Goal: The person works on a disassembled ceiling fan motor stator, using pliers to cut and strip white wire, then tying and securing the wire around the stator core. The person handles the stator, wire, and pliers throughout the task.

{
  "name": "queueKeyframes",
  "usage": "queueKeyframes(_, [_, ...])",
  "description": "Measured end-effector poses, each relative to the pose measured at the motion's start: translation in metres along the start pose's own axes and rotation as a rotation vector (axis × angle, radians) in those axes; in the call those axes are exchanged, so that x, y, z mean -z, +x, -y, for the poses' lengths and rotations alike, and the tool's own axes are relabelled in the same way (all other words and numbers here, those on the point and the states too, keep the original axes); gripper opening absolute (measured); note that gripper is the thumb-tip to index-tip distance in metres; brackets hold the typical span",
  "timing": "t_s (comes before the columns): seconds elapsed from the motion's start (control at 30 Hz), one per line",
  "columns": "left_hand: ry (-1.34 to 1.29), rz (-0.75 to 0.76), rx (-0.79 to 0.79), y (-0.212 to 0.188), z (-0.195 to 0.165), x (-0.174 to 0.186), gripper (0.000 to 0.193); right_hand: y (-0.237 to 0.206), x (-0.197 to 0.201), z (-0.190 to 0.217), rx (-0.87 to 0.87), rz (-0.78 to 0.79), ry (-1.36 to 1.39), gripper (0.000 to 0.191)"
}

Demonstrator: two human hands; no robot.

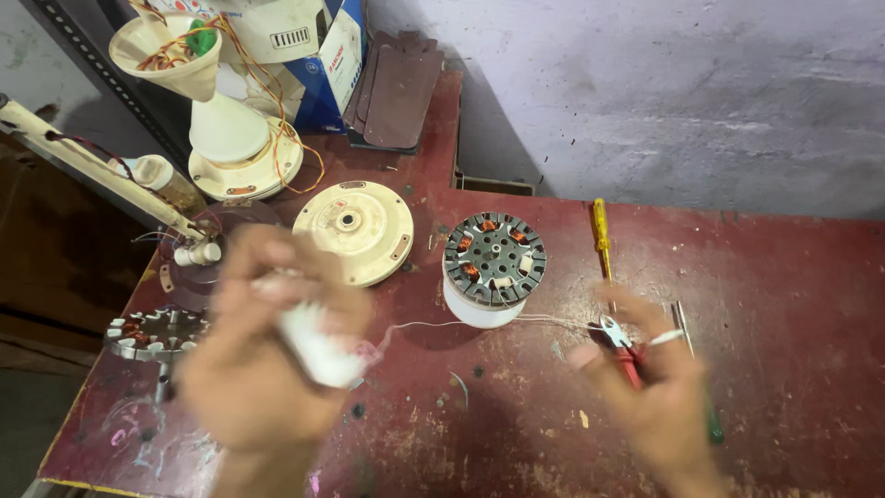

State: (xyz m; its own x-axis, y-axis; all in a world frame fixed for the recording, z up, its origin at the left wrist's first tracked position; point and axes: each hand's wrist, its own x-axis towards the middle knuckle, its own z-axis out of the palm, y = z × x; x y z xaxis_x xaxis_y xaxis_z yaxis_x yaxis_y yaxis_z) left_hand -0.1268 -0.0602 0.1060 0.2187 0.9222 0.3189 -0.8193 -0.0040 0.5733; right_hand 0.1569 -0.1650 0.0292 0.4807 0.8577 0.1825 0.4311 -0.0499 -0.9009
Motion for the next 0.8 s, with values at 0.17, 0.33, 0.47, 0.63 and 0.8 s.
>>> queueKeyframes(0.17, [-0.011, 0.145, 0.156, 0.007, 0.064, -0.036, 0.011, -0.026, -0.038, 0.036, 0.175, 0.586, 0.675, 0.064])
queueKeyframes(0.33, [0.031, 0.046, 0.154, 0.041, 0.085, -0.003, 0.009, 0.002, -0.043, -0.015, -0.187, 0.582, 0.771, 0.028])
queueKeyframes(0.47, [-0.071, -0.047, 0.144, 0.049, 0.089, 0.024, 0.008, 0.021, -0.024, -0.058, -0.002, 0.430, 0.880, 0.024])
queueKeyframes(0.63, [-0.073, -0.132, 0.128, 0.051, 0.094, 0.041, 0.007, 0.020, -0.005, -0.074, -0.005, 0.384, 0.696, 0.023])
queueKeyframes(0.8, [-0.076, -0.212, 0.090, 0.056, 0.098, 0.052, 0.008, 0.023, -0.001, -0.073, -0.046, 0.370, 0.306, 0.020])
